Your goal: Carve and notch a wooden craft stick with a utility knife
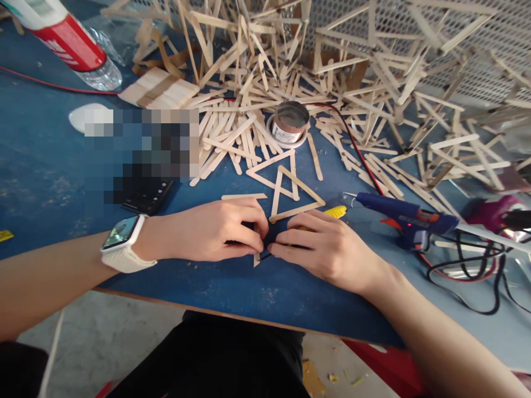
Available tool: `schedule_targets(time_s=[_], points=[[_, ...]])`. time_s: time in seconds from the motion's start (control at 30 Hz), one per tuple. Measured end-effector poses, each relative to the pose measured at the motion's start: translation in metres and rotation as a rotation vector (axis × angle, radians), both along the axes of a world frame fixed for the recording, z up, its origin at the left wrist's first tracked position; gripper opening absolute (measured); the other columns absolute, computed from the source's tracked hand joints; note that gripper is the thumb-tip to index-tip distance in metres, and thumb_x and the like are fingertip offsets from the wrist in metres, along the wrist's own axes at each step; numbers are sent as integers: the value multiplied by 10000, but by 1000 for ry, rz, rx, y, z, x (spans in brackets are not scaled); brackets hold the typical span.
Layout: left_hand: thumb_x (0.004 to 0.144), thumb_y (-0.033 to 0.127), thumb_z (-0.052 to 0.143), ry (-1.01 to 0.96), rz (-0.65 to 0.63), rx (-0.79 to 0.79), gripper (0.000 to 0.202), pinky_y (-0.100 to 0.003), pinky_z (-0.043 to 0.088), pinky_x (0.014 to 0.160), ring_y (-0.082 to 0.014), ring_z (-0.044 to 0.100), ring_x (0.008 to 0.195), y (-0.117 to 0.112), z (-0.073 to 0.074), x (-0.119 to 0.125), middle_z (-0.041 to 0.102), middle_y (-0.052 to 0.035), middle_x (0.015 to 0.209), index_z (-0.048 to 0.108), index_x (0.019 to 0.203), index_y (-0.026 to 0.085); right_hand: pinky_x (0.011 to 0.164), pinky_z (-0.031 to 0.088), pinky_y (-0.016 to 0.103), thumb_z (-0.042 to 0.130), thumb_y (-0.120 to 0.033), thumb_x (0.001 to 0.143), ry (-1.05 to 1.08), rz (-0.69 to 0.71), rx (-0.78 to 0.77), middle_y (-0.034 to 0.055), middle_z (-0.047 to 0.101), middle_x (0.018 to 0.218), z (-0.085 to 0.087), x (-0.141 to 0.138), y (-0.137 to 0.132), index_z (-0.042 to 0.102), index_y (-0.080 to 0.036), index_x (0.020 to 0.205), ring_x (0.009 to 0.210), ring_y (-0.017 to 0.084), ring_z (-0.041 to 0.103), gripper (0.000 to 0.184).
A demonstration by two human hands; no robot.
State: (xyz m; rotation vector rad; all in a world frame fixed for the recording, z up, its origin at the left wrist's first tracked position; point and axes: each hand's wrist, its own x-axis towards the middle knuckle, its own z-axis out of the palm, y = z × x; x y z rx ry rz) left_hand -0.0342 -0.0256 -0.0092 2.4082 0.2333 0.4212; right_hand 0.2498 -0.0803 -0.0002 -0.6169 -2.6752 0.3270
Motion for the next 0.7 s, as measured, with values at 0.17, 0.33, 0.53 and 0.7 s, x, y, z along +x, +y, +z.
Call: schedule_targets(time_s=[0.17,0.33,0.53,0.7], points=[[1063,203,674,12,8,0,170,-390,560,994,-231,664,1126,-1,0,0,753,-94,1159,839,1023,201,889,590,370,535,-158,1098,4,6,10,74,820,1124,-1,0,0,740,-195,1212,1108,222,697,237],[1061,195,672,-6,6,10,179,-379,563,980,-228,666,1115,-1,0,1,753,-91,1150,841,1001,196,891,585,370,504,-167,1118,-1,10,14,68,821,1122,-1,-1,0,727,-202,1217,1101,222,692,246],[1074,202,654,10,1,14,193,-389,558,981,-228,660,1116,-1,0,1,754,-92,1151,838,1016,197,900,581,377,519,-160,1105,-7,16,20,76,818,1115,-1,-2,0,737,-189,1208,1112,230,690,243],[1072,209,661,8,-3,5,187,-371,552,969,-219,657,1101,-1,0,0,750,-87,1148,831,996,200,889,570,375,574,-123,1070,-4,32,15,76,814,1117,-2,-5,-3,736,-176,1216,1090,224,693,225]])
